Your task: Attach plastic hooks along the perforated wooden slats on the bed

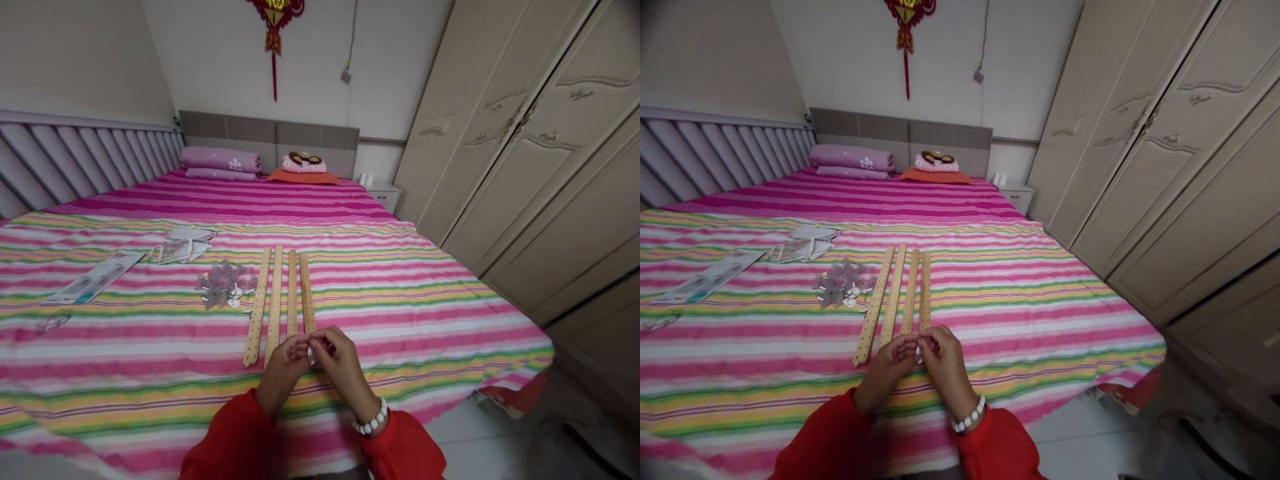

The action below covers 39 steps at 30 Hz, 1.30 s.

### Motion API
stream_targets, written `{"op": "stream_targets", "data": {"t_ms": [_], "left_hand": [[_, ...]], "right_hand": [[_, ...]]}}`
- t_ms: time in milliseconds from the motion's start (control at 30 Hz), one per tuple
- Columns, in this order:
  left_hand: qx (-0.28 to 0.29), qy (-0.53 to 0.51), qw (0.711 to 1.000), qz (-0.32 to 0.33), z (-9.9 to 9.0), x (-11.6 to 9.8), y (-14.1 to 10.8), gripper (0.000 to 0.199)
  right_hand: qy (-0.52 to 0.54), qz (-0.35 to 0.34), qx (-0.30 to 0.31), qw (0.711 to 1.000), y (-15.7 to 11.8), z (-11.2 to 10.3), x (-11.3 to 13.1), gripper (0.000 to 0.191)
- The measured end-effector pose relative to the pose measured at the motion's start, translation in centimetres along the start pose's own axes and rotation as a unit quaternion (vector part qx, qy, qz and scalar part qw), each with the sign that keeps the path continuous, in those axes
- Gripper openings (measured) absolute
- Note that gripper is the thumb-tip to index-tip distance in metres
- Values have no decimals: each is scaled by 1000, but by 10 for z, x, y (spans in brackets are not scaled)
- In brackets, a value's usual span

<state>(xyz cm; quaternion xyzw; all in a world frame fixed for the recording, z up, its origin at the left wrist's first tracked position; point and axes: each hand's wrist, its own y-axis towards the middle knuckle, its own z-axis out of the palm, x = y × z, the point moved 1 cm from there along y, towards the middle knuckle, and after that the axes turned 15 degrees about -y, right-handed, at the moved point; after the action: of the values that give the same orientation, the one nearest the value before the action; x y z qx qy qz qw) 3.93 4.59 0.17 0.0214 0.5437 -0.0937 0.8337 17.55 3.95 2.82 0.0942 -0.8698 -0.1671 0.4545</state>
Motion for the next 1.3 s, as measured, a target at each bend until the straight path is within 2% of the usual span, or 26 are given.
{"op": "stream_targets", "data": {"t_ms": [133, 267, 367, 567, 700, 833, 967, 1067, 1200, 1300], "left_hand": [[-21, 11, 1000, -10, -5, -1, 1, 37], [-52, 27, 998, -37, -11, -11, 3, 44], [-53, 44, 997, -31, -12, -19, 7, 51], [-42, 58, 997, -30, -8, -24, 16, 54], [-32, 68, 997, -30, -5, -21, 20, 46], [-38, 78, 995, -42, -4, -17, 20, 42], [-33, 117, 992, 19, -8, -13, 15, 38], [-29, 191, 978, 83, -12, -9, 10, 29], [-28, 334, 923, 187, -18, -7, 9, 20], [-3, 404, 886, 227, -20, -8, 9, 21]], "right_hand": [[37, 2, 32, 999, 5, 5, -11, 16], [55, 38, 43, 997, 3, 1, -13, 13], [96, 69, 48, 992, -1, -3, -10, 20], [228, 190, 89, 951, -19, 8, -10, 41], [250, 251, 47, 934, -31, 22, -12, 49], [240, 267, -8, 933, -32, 20, -10, 49], [216, 262, -49, 939, -26, 15, -10, 43], [158, 252, -71, 952, -24, 17, -11, 35], [79, 223, -88, 968, -21, 24, -11, 23], [16, 195, -102, 975, -19, 29, -11, 21]]}}
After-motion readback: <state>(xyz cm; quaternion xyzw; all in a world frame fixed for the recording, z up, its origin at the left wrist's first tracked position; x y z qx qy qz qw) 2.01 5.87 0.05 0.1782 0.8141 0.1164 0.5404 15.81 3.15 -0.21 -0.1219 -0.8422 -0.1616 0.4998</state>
